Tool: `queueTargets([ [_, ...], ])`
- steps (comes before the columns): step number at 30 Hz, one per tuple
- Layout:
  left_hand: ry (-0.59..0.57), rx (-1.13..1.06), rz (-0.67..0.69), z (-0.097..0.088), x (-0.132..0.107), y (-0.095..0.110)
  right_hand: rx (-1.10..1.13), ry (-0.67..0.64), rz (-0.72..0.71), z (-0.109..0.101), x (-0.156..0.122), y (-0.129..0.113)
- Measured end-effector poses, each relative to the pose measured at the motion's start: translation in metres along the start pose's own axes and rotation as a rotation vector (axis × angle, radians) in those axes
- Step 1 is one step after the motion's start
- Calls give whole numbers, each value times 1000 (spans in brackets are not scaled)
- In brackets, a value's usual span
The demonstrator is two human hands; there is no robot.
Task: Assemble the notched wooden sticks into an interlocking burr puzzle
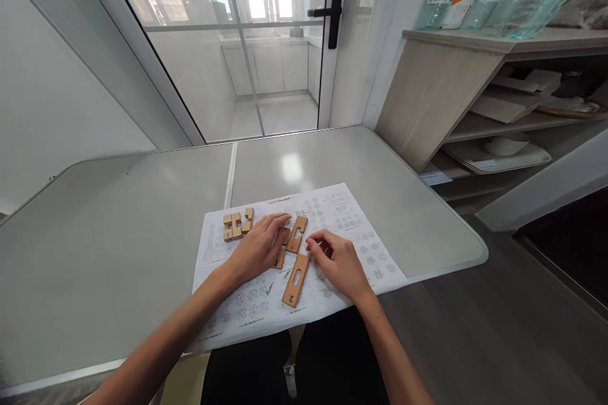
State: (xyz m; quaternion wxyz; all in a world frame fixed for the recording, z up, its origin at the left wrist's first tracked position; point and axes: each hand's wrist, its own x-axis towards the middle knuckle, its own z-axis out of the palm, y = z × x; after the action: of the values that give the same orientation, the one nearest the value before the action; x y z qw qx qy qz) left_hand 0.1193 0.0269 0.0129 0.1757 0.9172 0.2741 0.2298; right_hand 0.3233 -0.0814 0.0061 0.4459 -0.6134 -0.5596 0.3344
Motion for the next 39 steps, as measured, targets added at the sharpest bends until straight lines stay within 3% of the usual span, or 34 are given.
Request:
queueTargets([
  [4, 9, -20, 18, 3, 1, 0, -82, -26, -92, 0, -1, -2],
  [8, -4, -15, 23, 6, -1, -3, -133, -155, -207, -1, -2, -6],
  [13, -10, 28, 21, 9, -4, -7, -165, -288, -258, -1, -4, -9],
  [19, -11, 58, 27, 11, -4, -9, -281, -357, -307, 2, -8, -9],
  [30, 8, 37, 27, 5, -3, -7, -316, -197, -255, 6, -4, -7],
  [39, -118, -127, 64, -23, -6, -7, -184, -124, -204, 4, -4, -4],
])
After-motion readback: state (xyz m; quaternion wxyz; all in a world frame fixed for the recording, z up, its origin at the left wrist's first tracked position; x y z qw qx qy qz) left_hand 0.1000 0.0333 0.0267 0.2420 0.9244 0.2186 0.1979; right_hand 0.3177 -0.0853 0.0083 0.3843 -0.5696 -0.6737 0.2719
